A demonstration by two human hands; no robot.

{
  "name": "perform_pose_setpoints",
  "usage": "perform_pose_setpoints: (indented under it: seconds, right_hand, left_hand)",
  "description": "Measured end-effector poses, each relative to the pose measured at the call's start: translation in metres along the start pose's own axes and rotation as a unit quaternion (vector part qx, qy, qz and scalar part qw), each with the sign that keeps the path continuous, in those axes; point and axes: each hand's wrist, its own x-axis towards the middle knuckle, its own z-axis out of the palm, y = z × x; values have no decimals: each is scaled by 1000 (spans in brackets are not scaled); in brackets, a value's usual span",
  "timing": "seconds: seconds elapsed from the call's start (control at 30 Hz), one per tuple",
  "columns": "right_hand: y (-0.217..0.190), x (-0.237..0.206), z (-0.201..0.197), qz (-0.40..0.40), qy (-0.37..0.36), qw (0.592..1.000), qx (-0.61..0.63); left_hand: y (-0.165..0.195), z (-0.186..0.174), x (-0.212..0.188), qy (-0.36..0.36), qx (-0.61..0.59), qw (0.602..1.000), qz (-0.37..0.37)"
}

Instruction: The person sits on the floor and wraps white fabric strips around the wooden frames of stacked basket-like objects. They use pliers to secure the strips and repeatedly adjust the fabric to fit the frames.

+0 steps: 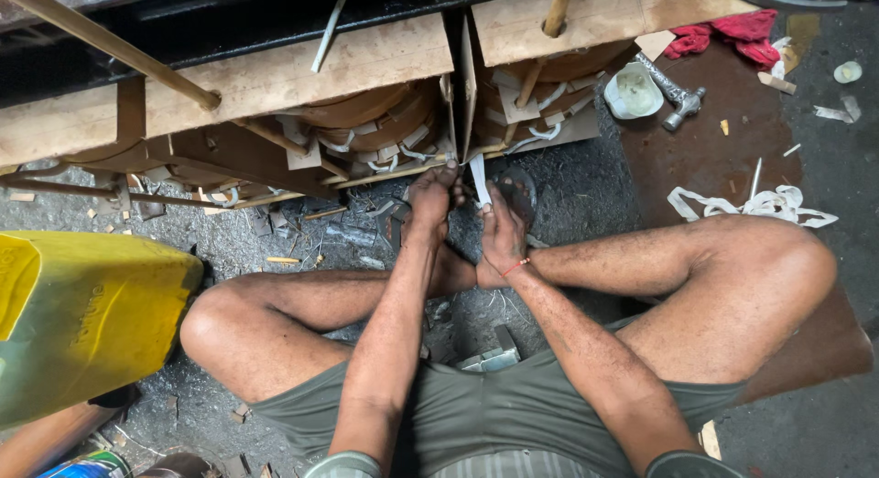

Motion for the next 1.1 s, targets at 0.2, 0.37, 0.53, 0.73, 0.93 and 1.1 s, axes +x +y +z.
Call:
perform_pose_setpoints:
  seconds: [0.2,0.37,0.53,0.73,0.93,1.1]
  right_hand:
    - [-13,32,21,74,-5,985,154]
    - [-16,48,27,136,-45,964,224]
    - [-15,35,21,80,-22,973,216]
    - [-3,24,30,76,-44,982,166]
    - [9,35,30,30,-127,981,146]
    - [-2,41,11,104,-259,960,-22]
  left_hand:
    - [-18,-9,-16,-28,176,977,118]
    - [-22,-12,-24,-7,334,898,285]
    - [-33,-12,-24,-4,352,862,366]
    - [-34,-23,-18,-46,343,864,366]
    - [-24,-18,-8,-61,432,823,363]
    - [-19,-15,-14,-66,415,825,378]
